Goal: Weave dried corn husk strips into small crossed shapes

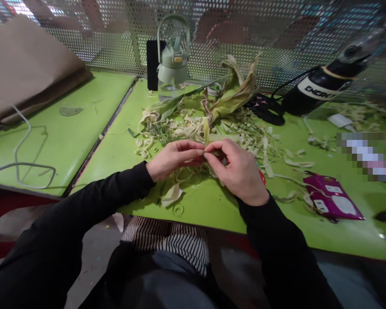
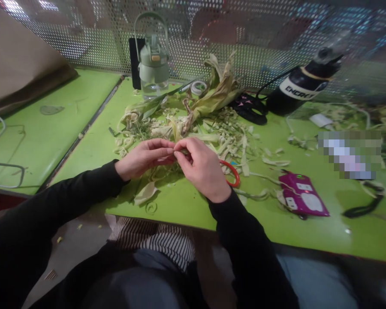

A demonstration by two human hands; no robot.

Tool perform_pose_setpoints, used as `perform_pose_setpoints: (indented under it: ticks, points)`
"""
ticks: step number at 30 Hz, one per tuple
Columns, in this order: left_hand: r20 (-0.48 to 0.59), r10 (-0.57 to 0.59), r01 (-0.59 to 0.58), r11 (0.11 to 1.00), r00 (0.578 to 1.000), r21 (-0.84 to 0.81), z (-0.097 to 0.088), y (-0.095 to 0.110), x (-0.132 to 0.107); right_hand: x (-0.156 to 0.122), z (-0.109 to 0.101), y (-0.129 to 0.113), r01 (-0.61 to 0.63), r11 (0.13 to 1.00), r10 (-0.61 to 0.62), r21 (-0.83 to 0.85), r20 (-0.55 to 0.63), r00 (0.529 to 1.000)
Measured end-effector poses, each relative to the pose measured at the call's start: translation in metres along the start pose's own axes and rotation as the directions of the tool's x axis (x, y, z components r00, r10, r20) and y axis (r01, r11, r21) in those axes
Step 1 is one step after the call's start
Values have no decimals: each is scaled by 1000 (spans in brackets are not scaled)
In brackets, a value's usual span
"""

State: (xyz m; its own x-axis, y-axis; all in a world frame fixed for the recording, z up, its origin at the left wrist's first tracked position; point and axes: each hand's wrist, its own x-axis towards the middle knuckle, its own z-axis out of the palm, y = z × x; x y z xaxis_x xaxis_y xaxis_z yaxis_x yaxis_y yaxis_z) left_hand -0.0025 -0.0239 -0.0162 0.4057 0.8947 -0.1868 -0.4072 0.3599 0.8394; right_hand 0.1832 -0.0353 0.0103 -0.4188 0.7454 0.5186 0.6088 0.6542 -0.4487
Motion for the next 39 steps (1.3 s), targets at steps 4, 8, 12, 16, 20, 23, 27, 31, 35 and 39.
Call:
perform_pose_setpoints:
  ticks: [4, 8, 12, 16, 20, 23, 27, 31, 35, 39]
  points:
    - [-18, 3, -4, 998, 1000, -67, 4, 3, -1, 1, -3, -1, -25, 994, 32, 102, -76, 997]
    - [-11, -12, 12, 999, 1000, -48, 5, 5, -3, 0, 1, -2, -63, 985, 77, 159, -87, 993]
    - [13, 1, 0, 999, 1000, -46, 5, 5, -4, -1, 2, -1, -19, 989, 42, 146, -155, 987]
    - [14, 20, -19, 997, 1000, -75, 4, 5, -3, 1, -1, 2, 56, 998, -46, 34, -245, 968]
    - [35, 14, -14, 1000, 999, -18, 1, 4, -3, 1, 4, 3, 136, 989, -146, -59, -222, 964]
    - [62, -9, 9, 1000, 998, 3, 0, 5, -3, -1, 6, 3, 65, 997, -54, 42, -215, 975]
    - [51, -3, 5, 999, 999, -41, 4, 7, -5, -1, 5, 2, -174, 945, 221, 279, -145, 964]
    - [57, 9, -5, 998, 998, -62, 8, 7, -6, -1, 3, 3, -157, 983, 168, 99, -113, 979]
    - [99, 19, -14, 998, 995, -56, 9, 4, -7, -1, 6, 0, -109, 994, 103, -29, -164, 981]
    - [120, 6, -20, 992, 993, 121, 7, 9, -7, -3, 8, -5, -103, 995, 98, -13, -190, 977]
